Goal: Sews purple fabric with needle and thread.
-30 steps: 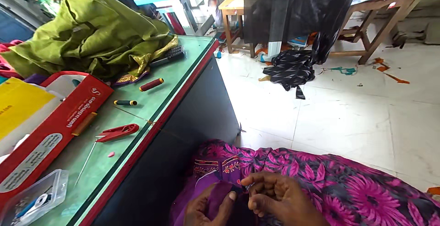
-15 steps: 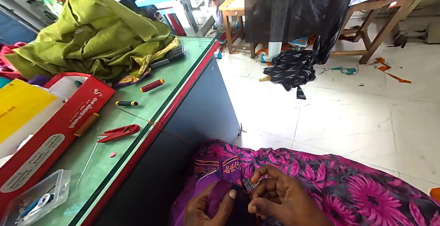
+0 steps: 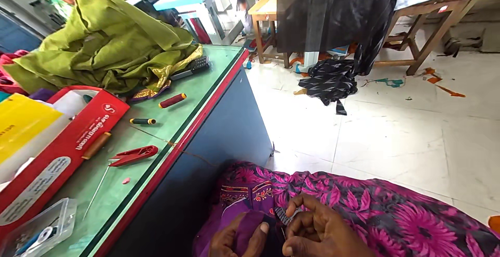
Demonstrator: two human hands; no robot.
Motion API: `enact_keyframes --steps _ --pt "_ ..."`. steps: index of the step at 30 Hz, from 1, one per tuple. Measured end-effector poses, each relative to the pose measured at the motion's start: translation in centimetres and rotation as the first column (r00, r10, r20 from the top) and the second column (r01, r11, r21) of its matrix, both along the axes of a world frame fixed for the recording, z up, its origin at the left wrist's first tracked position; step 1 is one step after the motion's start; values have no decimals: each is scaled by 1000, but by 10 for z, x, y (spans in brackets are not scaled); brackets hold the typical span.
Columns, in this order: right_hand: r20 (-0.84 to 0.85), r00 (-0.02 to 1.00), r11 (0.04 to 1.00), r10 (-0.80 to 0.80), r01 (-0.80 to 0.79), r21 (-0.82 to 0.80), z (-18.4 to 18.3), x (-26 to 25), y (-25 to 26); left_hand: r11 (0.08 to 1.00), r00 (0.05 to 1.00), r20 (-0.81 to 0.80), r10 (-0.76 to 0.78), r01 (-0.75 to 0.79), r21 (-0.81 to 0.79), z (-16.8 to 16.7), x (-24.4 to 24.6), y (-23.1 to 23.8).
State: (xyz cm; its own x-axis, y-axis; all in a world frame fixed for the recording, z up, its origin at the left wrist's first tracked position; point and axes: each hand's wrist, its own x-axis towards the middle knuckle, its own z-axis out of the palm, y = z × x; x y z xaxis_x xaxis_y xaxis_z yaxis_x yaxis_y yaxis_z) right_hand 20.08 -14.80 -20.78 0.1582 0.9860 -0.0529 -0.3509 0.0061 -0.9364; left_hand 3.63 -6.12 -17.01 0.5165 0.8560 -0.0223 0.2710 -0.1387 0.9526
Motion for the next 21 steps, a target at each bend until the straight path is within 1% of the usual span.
enact_keyframes --steps 5,11,21 --pt "-21 999 999 -32 31 -27 2 -2 1 998 1000 4 -19 19 55 -2 0 0" --pt "-13 1000 998 -19 18 -55 2 -1 1 995 997 47 -69 65 82 -4 0 2" --pt "-3 1000 996 1 -1 -87 1 0 2 993 996 37 -83 79 86 -6 -1 3"
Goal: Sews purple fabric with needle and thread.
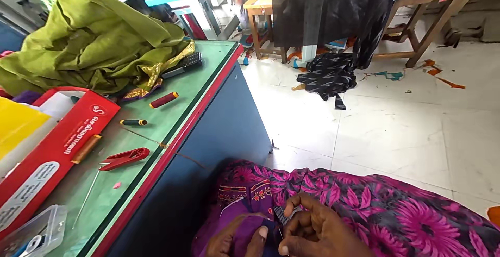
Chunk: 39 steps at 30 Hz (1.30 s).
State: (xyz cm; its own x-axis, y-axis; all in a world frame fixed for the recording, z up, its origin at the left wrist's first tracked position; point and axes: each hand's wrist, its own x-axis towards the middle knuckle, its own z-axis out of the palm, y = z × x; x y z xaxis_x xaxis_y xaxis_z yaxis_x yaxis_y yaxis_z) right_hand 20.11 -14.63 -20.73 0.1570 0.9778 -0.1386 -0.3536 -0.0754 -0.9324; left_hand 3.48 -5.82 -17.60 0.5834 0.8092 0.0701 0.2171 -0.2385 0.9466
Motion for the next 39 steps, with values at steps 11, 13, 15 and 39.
enact_keyframes --steps 11,13,15,39 --pt "12 999 999 -35 35 -11 0 0 1 998 998 20 -65 65 25 -4 -2 3" --pt "1 998 998 -57 57 11 1 -1 1 998 998 16 -60 60 25 -4 -2 2" --pt "-23 997 996 -72 73 51 -1 0 1 998 998 19 -62 61 22 -4 -2 2" --pt "-160 987 919 26 39 392 -20 10 3 998 999 17 39 -38 -49 -2 -3 2"
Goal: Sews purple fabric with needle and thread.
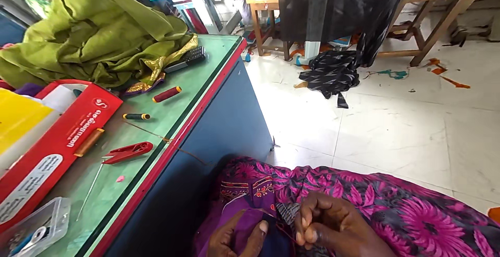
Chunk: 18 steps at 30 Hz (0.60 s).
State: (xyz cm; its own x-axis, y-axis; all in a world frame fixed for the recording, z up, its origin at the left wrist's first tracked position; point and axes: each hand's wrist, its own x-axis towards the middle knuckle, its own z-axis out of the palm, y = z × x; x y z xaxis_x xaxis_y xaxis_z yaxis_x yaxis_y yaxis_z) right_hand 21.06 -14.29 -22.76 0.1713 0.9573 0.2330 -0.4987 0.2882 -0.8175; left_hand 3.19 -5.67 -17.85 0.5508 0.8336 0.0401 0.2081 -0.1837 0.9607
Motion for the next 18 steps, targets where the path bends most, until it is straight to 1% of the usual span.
enact_keyframes --steps 4,11,13,18 --pt "76 988 991 133 -131 -32 1 6 -4 1000 1000 13 2 -2 -26 2 1 1" --pt "77 978 979 192 -187 -76 1 21 -10 998 1000 12 12 -11 -56 1 0 2" --pt "106 976 979 190 -180 -101 2 24 -12 998 1000 6 10 -9 -56 0 -1 2" --pt "169 982 990 78 -57 -125 0 28 -12 997 1000 1 3 -3 -74 -2 -3 4"
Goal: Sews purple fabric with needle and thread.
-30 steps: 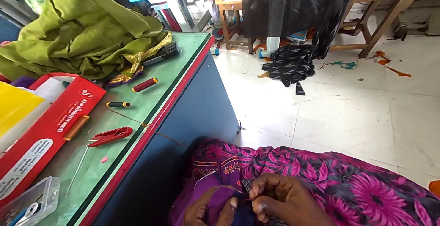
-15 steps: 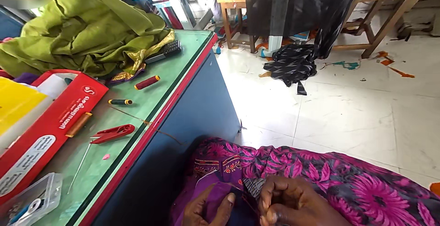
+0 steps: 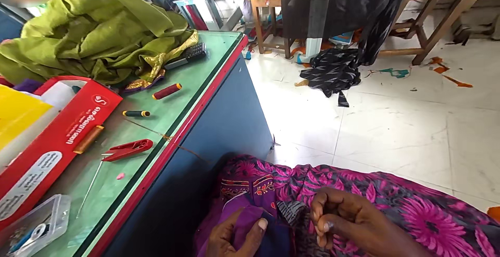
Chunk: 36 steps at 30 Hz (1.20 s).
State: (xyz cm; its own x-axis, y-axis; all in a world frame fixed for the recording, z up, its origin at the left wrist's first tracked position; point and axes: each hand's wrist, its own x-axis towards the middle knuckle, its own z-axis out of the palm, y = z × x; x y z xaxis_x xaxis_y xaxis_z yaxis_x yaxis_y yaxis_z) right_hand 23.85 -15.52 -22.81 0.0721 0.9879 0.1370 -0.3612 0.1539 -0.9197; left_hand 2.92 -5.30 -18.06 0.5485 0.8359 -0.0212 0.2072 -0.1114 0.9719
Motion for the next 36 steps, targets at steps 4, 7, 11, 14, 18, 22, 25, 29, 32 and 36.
enact_keyframes --steps 4,7,11,14,18,22,25,29,32,36 --pt "35 999 1000 -26 26 -7 -2 -3 2 1000 1000 -5 14 -14 -13 2 2 -1" --pt "110 993 1000 -30 29 9 0 -14 5 1000 1000 -13 24 -25 -10 4 3 -1" --pt "253 959 992 -126 127 12 7 -34 9 1000 1000 2 21 -21 -22 5 5 -3" --pt "307 931 979 -200 205 17 8 -39 9 999 999 -7 32 -32 -24 5 6 -4" --pt "316 922 971 -225 238 -3 12 -40 7 1000 1000 -5 27 -27 -15 5 7 -4" --pt "340 909 965 -241 261 -14 13 -41 5 1000 1000 0 14 -14 -10 6 8 -4" --pt "342 908 965 -242 262 -14 14 -40 5 1000 1000 -4 11 -12 -16 5 9 -5" --pt "341 900 960 -271 280 24 12 -40 6 1000 1000 -10 -10 10 1 4 10 -6" --pt "334 890 950 -310 304 72 10 -41 7 1000 1000 -13 -18 17 -8 4 12 -7" --pt "360 854 926 -376 349 140 6 -42 10 999 999 -46 -24 25 20 4 14 -10"
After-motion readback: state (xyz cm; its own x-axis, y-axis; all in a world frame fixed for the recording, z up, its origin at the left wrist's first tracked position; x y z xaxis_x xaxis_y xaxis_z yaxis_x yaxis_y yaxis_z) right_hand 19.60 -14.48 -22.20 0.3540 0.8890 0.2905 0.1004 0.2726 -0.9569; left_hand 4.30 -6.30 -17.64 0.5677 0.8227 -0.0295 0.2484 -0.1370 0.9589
